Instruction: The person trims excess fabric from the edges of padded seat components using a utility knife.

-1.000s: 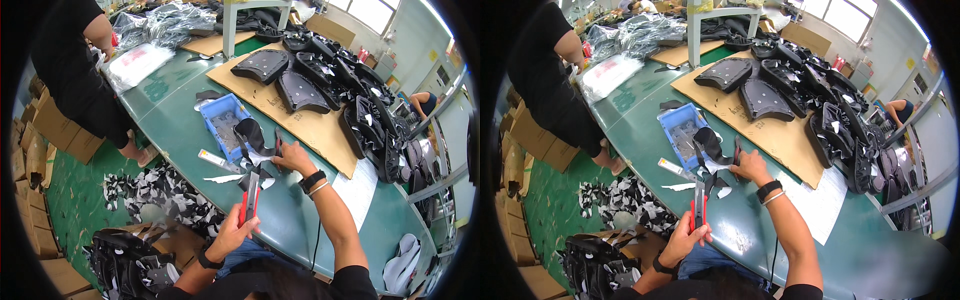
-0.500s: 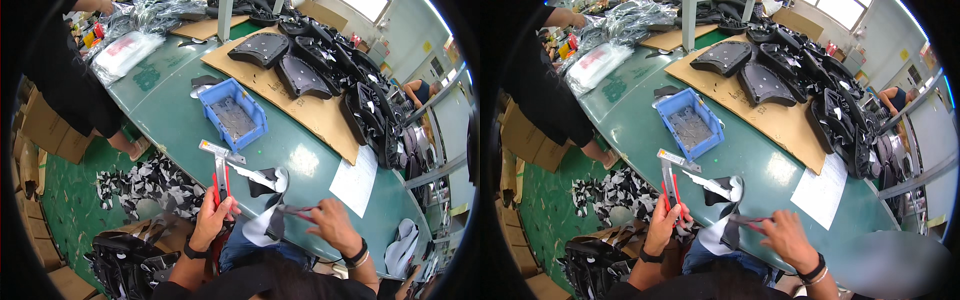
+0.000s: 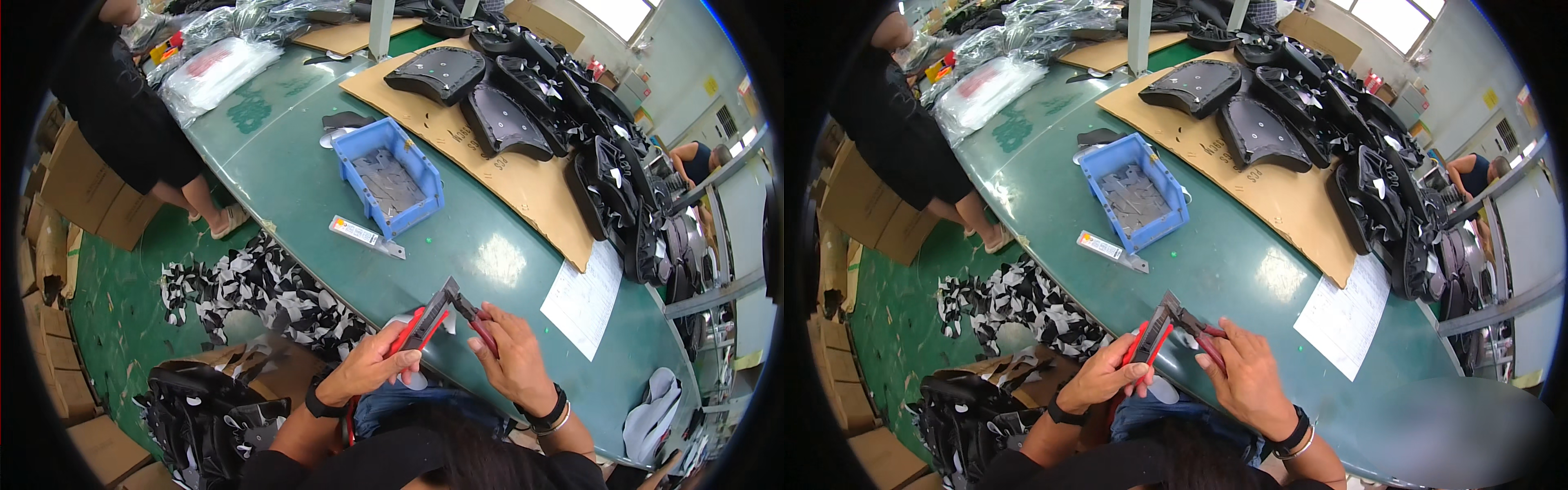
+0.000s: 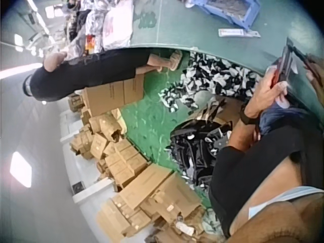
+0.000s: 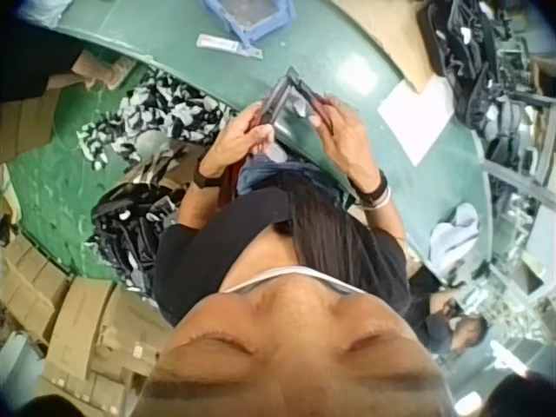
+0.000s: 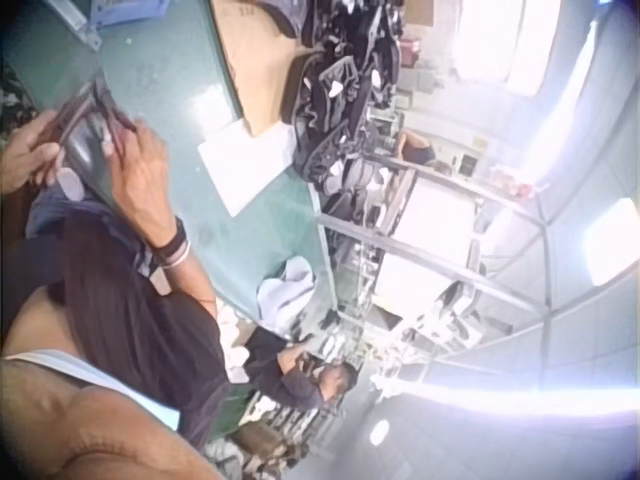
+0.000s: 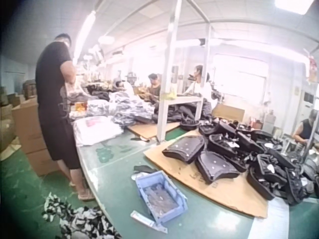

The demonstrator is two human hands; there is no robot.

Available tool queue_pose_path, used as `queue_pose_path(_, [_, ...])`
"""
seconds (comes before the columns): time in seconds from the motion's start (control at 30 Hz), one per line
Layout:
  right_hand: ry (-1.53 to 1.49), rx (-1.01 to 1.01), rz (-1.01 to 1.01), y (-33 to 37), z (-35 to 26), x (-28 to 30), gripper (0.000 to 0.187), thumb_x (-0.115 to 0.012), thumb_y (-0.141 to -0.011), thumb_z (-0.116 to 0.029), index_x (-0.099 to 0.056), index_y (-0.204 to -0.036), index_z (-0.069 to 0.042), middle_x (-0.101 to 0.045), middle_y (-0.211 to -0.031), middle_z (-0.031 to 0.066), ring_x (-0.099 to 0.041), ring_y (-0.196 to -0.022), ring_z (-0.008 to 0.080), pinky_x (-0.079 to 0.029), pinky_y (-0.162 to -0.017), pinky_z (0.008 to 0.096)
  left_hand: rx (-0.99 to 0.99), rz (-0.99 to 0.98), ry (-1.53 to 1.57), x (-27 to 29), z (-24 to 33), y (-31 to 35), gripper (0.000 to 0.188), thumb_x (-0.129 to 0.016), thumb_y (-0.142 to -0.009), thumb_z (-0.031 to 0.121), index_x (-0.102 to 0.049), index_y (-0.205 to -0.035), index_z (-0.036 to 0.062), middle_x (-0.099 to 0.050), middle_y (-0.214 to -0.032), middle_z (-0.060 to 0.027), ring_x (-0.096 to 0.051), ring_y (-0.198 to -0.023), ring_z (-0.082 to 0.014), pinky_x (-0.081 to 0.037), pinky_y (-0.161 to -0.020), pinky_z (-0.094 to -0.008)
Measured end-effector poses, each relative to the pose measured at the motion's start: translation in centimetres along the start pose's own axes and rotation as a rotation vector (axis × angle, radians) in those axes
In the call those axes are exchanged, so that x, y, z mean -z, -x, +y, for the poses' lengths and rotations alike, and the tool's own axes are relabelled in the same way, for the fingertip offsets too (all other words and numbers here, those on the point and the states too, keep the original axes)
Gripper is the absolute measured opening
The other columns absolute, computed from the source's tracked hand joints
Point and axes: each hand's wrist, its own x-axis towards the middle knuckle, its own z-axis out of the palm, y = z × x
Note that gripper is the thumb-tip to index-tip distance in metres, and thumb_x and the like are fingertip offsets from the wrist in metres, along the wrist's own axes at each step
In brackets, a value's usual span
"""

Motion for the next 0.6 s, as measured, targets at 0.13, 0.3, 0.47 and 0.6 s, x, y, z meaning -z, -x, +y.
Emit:
queue_pose_path(0.13, [-0.051,-0.070,-0.059,-0.3,-0.3,0.1,0.024,-0.068,-0.085,-0.019,-0.061,-0.096,0.002,-0.059,-0.094,0.0165,-0.058,-0.081,0.0347,-0.047,-0.068,0.0419,0.037,0.030,-0.009,0.2,-0.4,0.1,0.048,-0.057,-0.096,0.036,-0.044,-0.124,-0.0010,-0.063,-0.086,-0.0066,-0.062,-0.067,-0.0105,-0.045,-0.053,-0.0201])
queue_pose_path(0.3, [-0.220,-0.164,-0.175,-1.1,0.3,0.1,0.029,-0.063,-0.091,-0.026,-0.055,-0.088,0.002,-0.054,-0.080,0.0142,-0.053,-0.066,0.0310,-0.043,-0.059,0.0383,0.076,0.040,-0.020,0.5,0.4,-0.2,0.048,-0.056,-0.096,0.039,-0.045,-0.121,0.0004,-0.062,-0.080,-0.0050,-0.061,-0.063,-0.0103,-0.045,-0.052,-0.0198])
queue_pose_path(0.47, [-1.422,-0.769,-0.547,-2.5,2.7,-1.0,0.039,-0.058,-0.094,-0.036,-0.050,-0.084,0.000,-0.047,-0.067,0.0101,-0.050,-0.059,0.0224,-0.039,-0.055,0.0350,0.096,0.046,0.142,2.0,-0.4,-1.2,0.042,-0.056,-0.096,0.038,-0.047,-0.117,0.0024,-0.061,-0.079,-0.0042,-0.059,-0.060,-0.0098,-0.044,-0.051,-0.0198])
queue_pose_path(0.6, [-0.392,-0.204,-0.305,-11.4,5.3,-1.6,0.026,-0.061,-0.092,-0.027,-0.053,-0.094,-0.002,-0.054,-0.081,0.0119,-0.054,-0.069,0.0222,-0.040,-0.061,0.0352,0.078,0.361,-0.048,1.3,0.4,-4.2,0.037,-0.056,-0.096,0.035,-0.051,-0.113,0.0023,-0.061,-0.077,-0.0034,-0.059,-0.061,-0.0086,-0.046,-0.054,-0.0236])
